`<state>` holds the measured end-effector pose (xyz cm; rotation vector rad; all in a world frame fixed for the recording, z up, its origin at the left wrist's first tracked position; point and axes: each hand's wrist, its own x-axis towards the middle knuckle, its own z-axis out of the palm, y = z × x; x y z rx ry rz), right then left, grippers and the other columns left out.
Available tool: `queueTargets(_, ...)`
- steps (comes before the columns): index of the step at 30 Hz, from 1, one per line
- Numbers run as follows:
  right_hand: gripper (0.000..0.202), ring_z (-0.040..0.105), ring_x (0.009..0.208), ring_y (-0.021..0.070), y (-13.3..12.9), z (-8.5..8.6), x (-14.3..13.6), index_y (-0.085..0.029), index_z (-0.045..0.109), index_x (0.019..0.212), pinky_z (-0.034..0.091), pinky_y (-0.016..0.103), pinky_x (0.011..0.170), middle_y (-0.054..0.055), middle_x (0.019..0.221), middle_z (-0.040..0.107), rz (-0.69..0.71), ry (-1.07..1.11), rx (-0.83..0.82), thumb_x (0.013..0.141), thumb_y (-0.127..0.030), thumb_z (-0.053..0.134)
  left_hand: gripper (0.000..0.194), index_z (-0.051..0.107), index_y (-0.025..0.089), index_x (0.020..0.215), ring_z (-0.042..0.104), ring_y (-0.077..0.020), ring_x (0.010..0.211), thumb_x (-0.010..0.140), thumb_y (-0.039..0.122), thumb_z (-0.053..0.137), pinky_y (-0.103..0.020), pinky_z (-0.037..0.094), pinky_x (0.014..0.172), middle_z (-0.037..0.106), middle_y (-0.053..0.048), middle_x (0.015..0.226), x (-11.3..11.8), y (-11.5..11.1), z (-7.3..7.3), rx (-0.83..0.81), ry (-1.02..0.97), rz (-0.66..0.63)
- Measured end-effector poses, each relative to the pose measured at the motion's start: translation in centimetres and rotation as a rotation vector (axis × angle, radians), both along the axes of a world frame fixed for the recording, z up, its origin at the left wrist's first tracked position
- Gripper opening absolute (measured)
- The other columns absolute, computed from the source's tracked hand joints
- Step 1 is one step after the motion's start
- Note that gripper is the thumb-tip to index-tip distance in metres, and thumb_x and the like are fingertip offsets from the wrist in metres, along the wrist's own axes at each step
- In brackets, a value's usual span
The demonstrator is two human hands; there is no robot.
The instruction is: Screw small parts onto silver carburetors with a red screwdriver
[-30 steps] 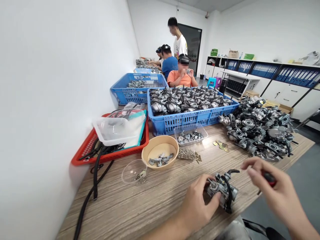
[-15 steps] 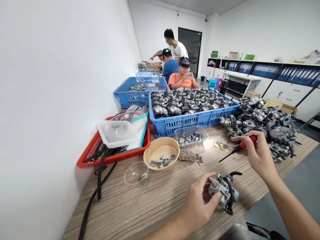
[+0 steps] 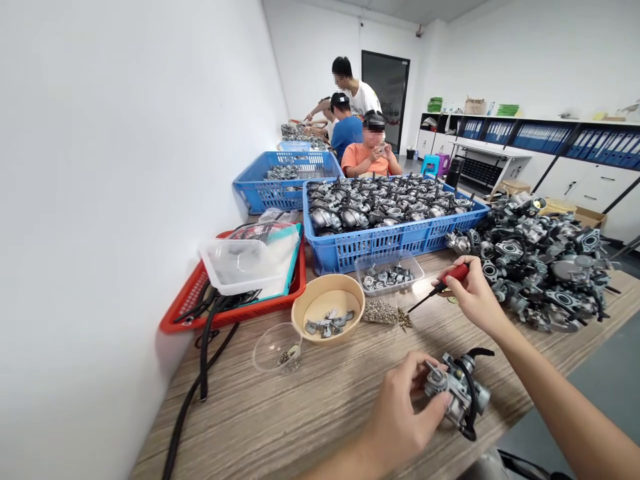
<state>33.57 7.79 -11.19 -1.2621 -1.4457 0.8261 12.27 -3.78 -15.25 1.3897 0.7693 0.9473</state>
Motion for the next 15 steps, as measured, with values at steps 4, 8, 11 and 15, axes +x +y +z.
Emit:
queueTargets(4, 0.051, 0.078, 0.088, 0.0246, -0.2, 0.4, 0.1, -0.029, 0.035, 0.108, 0.066, 0.035, 0.065, 0.003, 0.097, 0.069, 0.013, -0.005, -0.004, 0.088, -0.054, 0.075, 0.028, 0.068, 0.015, 0.111, 0.08, -0.0261, 0.091, 0.084, 0.025, 0.069, -0.031, 0.064, 0.08, 0.082, -0.012, 0.103, 0.0, 0.1, 0.2, 0.013, 0.035, 0.003)
queueTargets(8, 0.047, 0.078, 0.085, 0.0224, -0.9, 1.3, 0.4, -0.029, 0.036, 0.109, 0.067, 0.034, 0.065, 0.001, 0.097, 0.069, 0.008, 0.019, 0.028, 0.091, -0.053, 0.073, 0.038, 0.069, 0.016, 0.122, 0.081, -0.0268, 0.102, 0.084, 0.025, 0.069, -0.034, 0.065, 0.091, 0.083, -0.013, 0.115, 0.0, 0.2, 0.2, 0.002, 0.025, 0.001)
queueTargets(11, 0.044, 0.078, 0.086, 0.0214, -1.9, 2.4, 0.8, -0.03, 0.038, 0.11, 0.066, 0.032, 0.065, 0.0, 0.096, 0.07, -0.003, 0.043, 0.077, 0.093, -0.051, 0.072, 0.049, 0.06, 0.018, 0.133, 0.081, -0.0257, 0.107, 0.086, 0.025, 0.07, -0.034, 0.065, 0.095, 0.081, -0.014, 0.125, 0.0, 0.1, 0.0, -0.06, -0.001, -0.009)
queueTargets(15, 0.04, 0.078, 0.086, 0.0218, -3.7, 4.4, 1.6, -0.031, 0.039, 0.109, 0.067, 0.033, 0.065, 0.0, 0.096, 0.072, -0.019, 0.06, 0.13, 0.094, -0.047, 0.074, 0.039, 0.054, 0.021, 0.119, 0.081, -0.0251, 0.104, 0.085, 0.026, 0.072, -0.035, 0.066, 0.091, 0.082, -0.015, 0.122, 0.1, 0.0, -0.1, -0.107, -0.006, 0.001)
